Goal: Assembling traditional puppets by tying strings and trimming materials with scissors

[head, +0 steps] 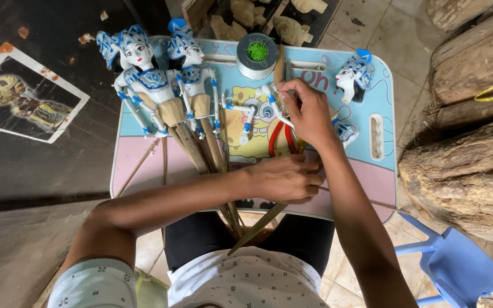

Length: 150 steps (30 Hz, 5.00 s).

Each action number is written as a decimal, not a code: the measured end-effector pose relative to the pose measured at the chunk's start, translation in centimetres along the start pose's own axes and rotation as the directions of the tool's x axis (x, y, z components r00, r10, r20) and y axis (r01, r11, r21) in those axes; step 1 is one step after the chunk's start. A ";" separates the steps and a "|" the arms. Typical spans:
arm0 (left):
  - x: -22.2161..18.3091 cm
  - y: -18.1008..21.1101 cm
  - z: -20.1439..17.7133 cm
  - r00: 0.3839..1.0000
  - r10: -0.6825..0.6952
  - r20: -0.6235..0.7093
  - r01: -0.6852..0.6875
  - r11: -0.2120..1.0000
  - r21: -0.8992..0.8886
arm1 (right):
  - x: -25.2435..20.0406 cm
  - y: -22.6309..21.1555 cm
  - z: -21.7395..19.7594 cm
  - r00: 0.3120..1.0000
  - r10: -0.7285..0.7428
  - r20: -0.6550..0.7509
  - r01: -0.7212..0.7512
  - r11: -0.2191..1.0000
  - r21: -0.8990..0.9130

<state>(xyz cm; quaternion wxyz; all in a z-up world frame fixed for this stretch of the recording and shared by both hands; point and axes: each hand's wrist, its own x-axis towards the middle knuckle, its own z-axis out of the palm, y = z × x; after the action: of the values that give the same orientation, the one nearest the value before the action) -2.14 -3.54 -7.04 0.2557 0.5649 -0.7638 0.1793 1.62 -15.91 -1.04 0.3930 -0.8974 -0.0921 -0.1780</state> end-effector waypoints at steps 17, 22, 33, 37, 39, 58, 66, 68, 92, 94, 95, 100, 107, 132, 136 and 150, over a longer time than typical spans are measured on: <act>2.0 1.8 -0.8 0.967 -0.215 -0.136 0.237 0.956 0.173 | -0.7 0.7 -0.7 0.997 0.068 0.022 -0.071 0.968 0.240; 1.7 1.9 -0.3 0.959 -0.216 -0.181 0.246 0.955 0.165 | -0.8 0.7 -1.3 0.996 0.076 0.039 -0.084 0.960 0.268; 2.3 0.2 -2.4 0.852 -0.513 -0.103 0.458 0.826 -0.328 | -0.6 -2.4 -5.2 0.978 0.203 0.041 -0.207 0.962 0.181; 2.2 -1.3 -3.9 0.729 -0.673 -0.125 0.392 0.560 -0.729 | -0.4 -2.9 -5.6 0.973 0.229 0.034 -0.232 0.952 0.198; 2.2 -2.0 -4.9 0.556 -0.831 0.010 0.397 0.255 -0.882 | -0.3 -2.9 -5.3 0.959 0.281 -0.027 -0.270 0.941 0.205; -2.1 -8.3 -5.9 0.283 -0.959 0.000 0.217 0.065 -0.974 | -1.0 1.0 -0.7 0.980 0.174 -0.096 -0.103 0.858 0.503; -2.3 -8.1 -6.3 0.055 -0.998 0.040 0.189 -0.029 -0.982 | -1.5 2.2 -0.2 0.994 0.079 -0.079 -0.027 0.855 0.518; -2.7 -8.6 -6.0 0.019 -0.999 0.051 0.139 -0.048 -0.989 | -1.7 1.5 0.1 0.995 0.080 -0.052 -0.034 0.804 0.593; -1.7 -7.1 -6.7 0.335 -0.867 -0.369 0.574 0.499 -0.650 | -1.6 1.6 -1.1 0.921 0.349 0.172 -0.303 0.366 0.880; -1.6 -7.1 -7.1 0.288 -0.848 -0.444 0.545 0.526 -0.652 | -2.0 1.1 -1.0 0.894 0.367 0.258 -0.393 0.364 0.844; -1.4 -7.0 -7.7 0.251 -0.868 -0.428 0.519 0.494 -0.698 | -2.1 1.1 -0.9 0.876 0.362 0.319 -0.451 0.380 0.808; -1.3 -7.4 -7.0 0.204 -0.927 -0.314 0.463 0.374 -0.804 | -1.9 -1.1 -0.6 0.834 0.383 0.398 -0.544 0.450 0.708; -2.3 -8.1 -6.5 0.126 -0.976 -0.177 0.416 0.214 -0.884 | -2.0 0.1 -0.2 0.821 0.408 0.400 -0.567 0.495 0.658; -2.3 -6.8 -6.2 0.420 -0.907 0.030 0.613 0.260 -0.747 | -2.0 2.0 -0.7 0.930 0.366 0.046 -0.340 0.803 0.489; -2.2 -7.0 -6.5 0.372 -0.926 -0.067 0.615 0.300 -0.730 | -1.8 1.6 -0.8 0.924 0.378 0.054 -0.359 0.812 0.460; -3.4 -9.7 -6.5 -0.066 -0.919 -0.389 0.442 0.322 -0.837 | -1.6 -1.4 -0.8 0.995 0.098 -0.035 -0.100 0.993 -0.063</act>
<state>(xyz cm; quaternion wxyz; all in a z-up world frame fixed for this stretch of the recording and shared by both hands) 9.12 -0.14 -4.03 0.7761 0.6169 -0.1037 0.0802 -0.48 -15.56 -0.24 0.3738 -0.9101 -0.0353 -0.1752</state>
